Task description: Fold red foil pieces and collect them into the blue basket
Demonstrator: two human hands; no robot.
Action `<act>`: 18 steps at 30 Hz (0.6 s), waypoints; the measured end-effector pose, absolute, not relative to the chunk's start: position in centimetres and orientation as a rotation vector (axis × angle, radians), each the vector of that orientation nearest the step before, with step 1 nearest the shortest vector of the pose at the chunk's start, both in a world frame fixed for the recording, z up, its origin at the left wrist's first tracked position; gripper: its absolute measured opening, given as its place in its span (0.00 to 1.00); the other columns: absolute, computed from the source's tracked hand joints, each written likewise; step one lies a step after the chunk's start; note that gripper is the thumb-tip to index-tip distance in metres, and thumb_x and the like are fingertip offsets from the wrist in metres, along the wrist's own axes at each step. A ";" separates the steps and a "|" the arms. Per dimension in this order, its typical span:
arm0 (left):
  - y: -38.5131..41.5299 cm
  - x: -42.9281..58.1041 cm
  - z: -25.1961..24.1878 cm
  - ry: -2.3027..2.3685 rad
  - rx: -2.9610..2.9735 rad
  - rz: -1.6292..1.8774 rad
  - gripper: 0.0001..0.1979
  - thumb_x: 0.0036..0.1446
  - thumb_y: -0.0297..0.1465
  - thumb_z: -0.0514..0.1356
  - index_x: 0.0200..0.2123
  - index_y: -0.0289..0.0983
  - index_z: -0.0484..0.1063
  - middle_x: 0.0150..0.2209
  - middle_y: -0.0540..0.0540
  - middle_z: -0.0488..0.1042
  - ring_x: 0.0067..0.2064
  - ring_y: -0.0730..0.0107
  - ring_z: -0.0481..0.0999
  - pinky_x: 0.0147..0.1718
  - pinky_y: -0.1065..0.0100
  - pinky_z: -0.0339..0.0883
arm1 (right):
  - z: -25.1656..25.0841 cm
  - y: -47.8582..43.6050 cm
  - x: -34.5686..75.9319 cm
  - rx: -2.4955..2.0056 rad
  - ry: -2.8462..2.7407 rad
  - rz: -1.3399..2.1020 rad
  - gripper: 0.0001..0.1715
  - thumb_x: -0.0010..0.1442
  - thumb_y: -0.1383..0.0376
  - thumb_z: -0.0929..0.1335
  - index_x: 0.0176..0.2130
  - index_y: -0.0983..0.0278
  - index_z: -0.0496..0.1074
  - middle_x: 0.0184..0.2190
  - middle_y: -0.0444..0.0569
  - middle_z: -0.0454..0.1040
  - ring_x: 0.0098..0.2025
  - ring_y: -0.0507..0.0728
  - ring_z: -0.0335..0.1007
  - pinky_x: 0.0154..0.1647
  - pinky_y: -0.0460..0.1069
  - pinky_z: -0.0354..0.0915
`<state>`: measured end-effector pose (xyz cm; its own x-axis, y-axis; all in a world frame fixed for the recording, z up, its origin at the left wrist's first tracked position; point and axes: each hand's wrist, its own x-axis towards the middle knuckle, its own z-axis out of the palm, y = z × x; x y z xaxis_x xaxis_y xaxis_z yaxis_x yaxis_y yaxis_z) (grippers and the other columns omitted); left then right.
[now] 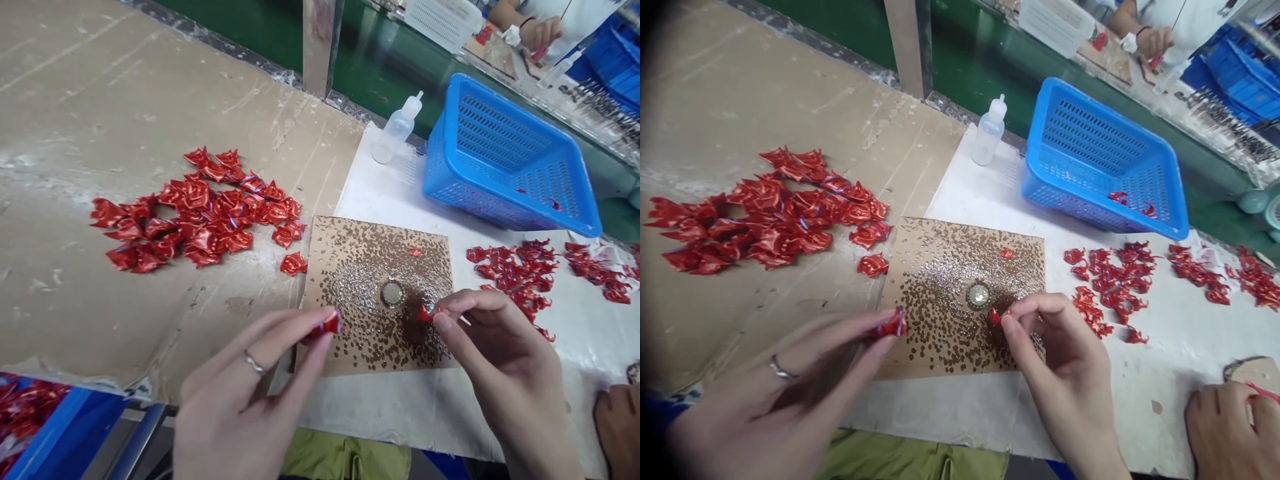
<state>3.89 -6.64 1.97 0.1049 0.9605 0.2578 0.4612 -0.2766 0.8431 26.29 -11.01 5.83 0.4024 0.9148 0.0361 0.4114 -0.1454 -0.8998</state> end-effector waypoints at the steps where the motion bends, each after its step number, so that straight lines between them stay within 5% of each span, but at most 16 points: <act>1: -6.9 4.4 2.0 1.340 1.791 1.100 0.10 0.66 0.29 0.66 0.47 0.49 0.79 0.43 0.58 0.85 0.38 0.77 0.85 0.42 0.79 0.81 | 6.1 -11.3 25.8 -1.708 -1.160 0.699 0.07 0.66 0.68 0.74 0.40 0.54 0.78 0.36 0.43 0.79 0.36 0.53 0.77 0.35 0.44 0.75; 7: -8.1 6.4 2.3 1.284 1.702 1.076 0.09 0.63 0.25 0.66 0.42 0.46 0.74 0.34 0.62 0.81 0.32 0.84 0.83 0.41 0.87 0.77 | 6.4 -12.1 23.1 -1.532 -1.171 0.831 0.13 0.68 0.73 0.72 0.43 0.53 0.76 0.38 0.44 0.80 0.48 0.56 0.79 0.50 0.49 0.79; 18: -8.1 6.5 2.2 1.198 1.733 1.061 0.10 0.64 0.25 0.64 0.42 0.47 0.71 0.32 0.61 0.79 0.30 0.81 0.83 0.36 0.84 0.77 | 5.6 -11.8 22.6 -1.513 -1.150 0.954 0.11 0.70 0.72 0.72 0.46 0.54 0.76 0.40 0.44 0.80 0.44 0.53 0.82 0.45 0.44 0.80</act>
<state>6.51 -8.05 2.21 0.2132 0.9548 0.2069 0.3205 -0.2684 0.9084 22.57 -11.82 5.61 0.2454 0.9690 -0.0282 0.2066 -0.0807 -0.9751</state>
